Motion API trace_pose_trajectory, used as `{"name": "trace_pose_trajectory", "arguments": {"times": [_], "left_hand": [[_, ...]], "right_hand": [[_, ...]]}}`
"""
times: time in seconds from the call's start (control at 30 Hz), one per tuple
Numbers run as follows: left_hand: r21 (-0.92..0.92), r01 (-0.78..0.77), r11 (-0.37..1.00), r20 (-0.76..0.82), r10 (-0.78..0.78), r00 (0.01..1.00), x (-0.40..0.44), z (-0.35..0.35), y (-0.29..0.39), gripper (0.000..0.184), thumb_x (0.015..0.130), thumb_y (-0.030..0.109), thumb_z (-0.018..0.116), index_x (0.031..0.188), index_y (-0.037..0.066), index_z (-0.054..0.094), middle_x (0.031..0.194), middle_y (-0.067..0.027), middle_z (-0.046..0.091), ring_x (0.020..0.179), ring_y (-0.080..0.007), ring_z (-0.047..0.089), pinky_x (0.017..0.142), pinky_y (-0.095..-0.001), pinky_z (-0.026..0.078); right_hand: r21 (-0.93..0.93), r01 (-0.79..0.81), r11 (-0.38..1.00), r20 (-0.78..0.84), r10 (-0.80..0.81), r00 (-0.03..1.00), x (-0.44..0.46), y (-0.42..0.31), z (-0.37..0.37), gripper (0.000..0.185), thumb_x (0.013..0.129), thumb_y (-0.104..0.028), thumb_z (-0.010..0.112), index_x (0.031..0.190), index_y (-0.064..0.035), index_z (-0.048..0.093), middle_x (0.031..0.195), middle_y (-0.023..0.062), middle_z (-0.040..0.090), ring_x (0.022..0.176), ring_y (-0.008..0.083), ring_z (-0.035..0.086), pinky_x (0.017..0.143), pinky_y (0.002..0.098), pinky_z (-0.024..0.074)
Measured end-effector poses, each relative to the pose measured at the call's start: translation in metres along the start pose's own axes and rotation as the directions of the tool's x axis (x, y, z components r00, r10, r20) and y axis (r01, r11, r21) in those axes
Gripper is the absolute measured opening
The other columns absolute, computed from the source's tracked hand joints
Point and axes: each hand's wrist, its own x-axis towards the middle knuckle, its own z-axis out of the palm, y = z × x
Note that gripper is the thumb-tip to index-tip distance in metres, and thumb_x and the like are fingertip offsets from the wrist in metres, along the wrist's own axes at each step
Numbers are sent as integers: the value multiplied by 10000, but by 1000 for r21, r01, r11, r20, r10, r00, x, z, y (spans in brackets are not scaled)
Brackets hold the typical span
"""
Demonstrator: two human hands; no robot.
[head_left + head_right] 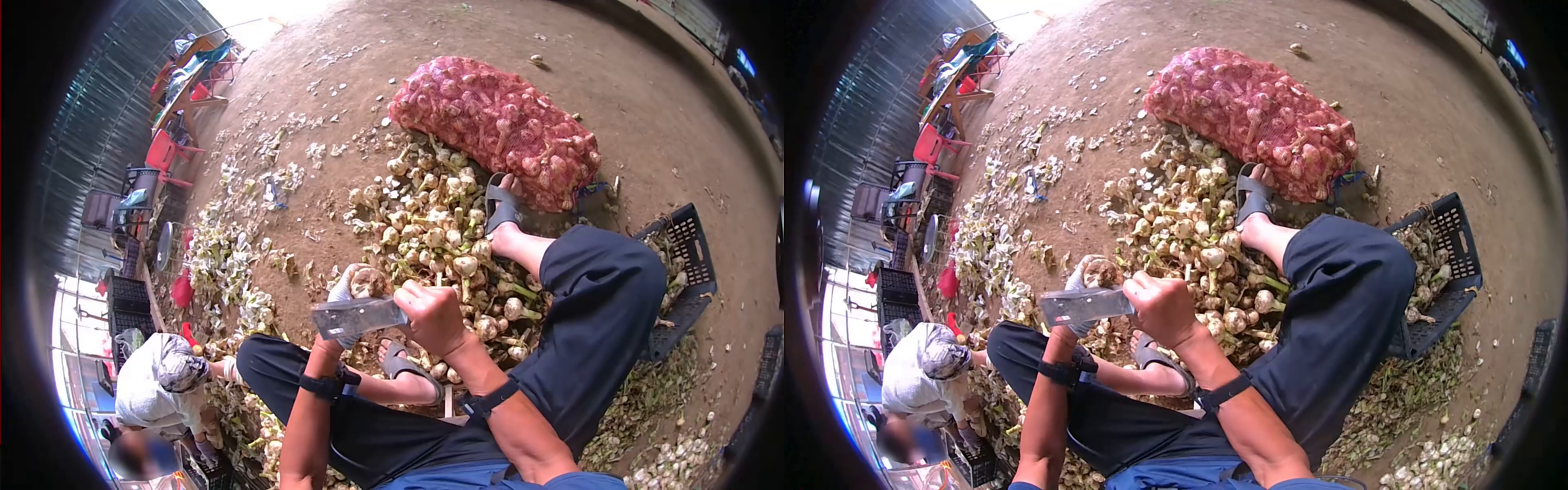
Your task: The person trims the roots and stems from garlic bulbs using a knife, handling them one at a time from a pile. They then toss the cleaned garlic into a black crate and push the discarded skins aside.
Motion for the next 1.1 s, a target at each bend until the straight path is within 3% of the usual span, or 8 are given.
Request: {"name": "trace_pose_trajectory", "arguments": {"times": [0.1, 0.27, 0.33, 0.43, 0.5, 0.7, 0.77, 1.1], "left_hand": [[347, -73, 935, 127, 30, 991, 0, -17, -7, 782, 862, 127, 771, 1486, 38, 308, 1063, -31, 684, 942, -91, 656, 910, -297, 548], [144, -80, 986, 40, 75, 996, 4, -9, -16, 676, 821, 120, 799, 1381, 30, 431, 1022, -25, 679, 896, -111, 639, 879, -299, 542], [364, -143, 920, 47, 135, 990, 0, -8, -9, 604, 750, 117, 783, 1274, 24, 497, 1005, -29, 665, 907, -115, 637, 853, -302, 538], [441, -239, 865, 71, 232, 970, -18, 7, 25, 605, 670, 89, 783, 1212, 15, 523, 981, -19, 649, 901, -111, 636, 834, -283, 529], [359, -186, 915, -85, 230, 969, -8, 0, 13, 560, 722, 46, 767, 1212, 14, 499, 995, -24, 644, 899, -95, 629, 830, -253, 529], [540, -226, 811, -52, 300, 952, 9, -18, -4, 691, 705, 62, 833, 1288, 28, 464, 1040, -37, 644, 937, -102, 622, 856, -267, 539], [428, -44, 903, -49, 72, 996, 4, -20, 0, 762, 678, 67, 855, 1326, 45, 456, 1063, -40, 644, 958, -107, 613, 873, -268, 533], [403, -220, 888, -43, 259, 965, -2, -2, 6, 671, 723, 2, 803, 1313, 71, 491, 1117, -45, 631, 1003, -122, 595, 898, -268, 512]], "right_hand": [[-2, -43, 999, -18, 43, 999, -4, 5, 9, 89, 731, -108, 632, 785, -68, 574, 747, 104, 574, 607, 288, 631, 513, 387, 487], [37, -73, 997, -67, 75, 995, -6, 12, 18, 68, 754, -118, 617, 776, -74, 570, 741, 109, 575, 593, 293, 626, 508, 391, 486], [23, -114, 993, -82, 115, 990, -11, 25, 29, 28, 804, -114, 599, 787, -92, 602, 721, 106, 603, 593, 305, 634, 517, 385, 507], [-239, -538, 809, 112, 573, 812, -54, 95, 58, 107, 861, -196, 653, 794, -114, 664, 731, 109, 683, 649, 291, 692, 575, 392, 554], [-172, -655, 736, -140, 640, 756, -43, 84, 43, 122, 818, -212, 713, 809, -99, 668, 767, 109, 695, 662, 297, 697, 596, 418, 561], [4, -157, 988, -155, 156, 976, -11, 39, 23, 107, 791, -150, 660, 791, -70, 590, 750, 118, 597, 607, 294, 636, 542, 404, 509], [12, -58, 998, -59, 59, 996, -6, 24, 15, 122, 791, -168, 651, 787, -70, 577, 739, 106, 576, 610, 281, 632, 538, 388, 502], [9, -32, 999, -44, 32, 999, -7, 14, 20, 161, 741, -182, 658, 817, -59, 590, 748, 92, 574, 628, 270, 630, 543, 370, 497]]}}
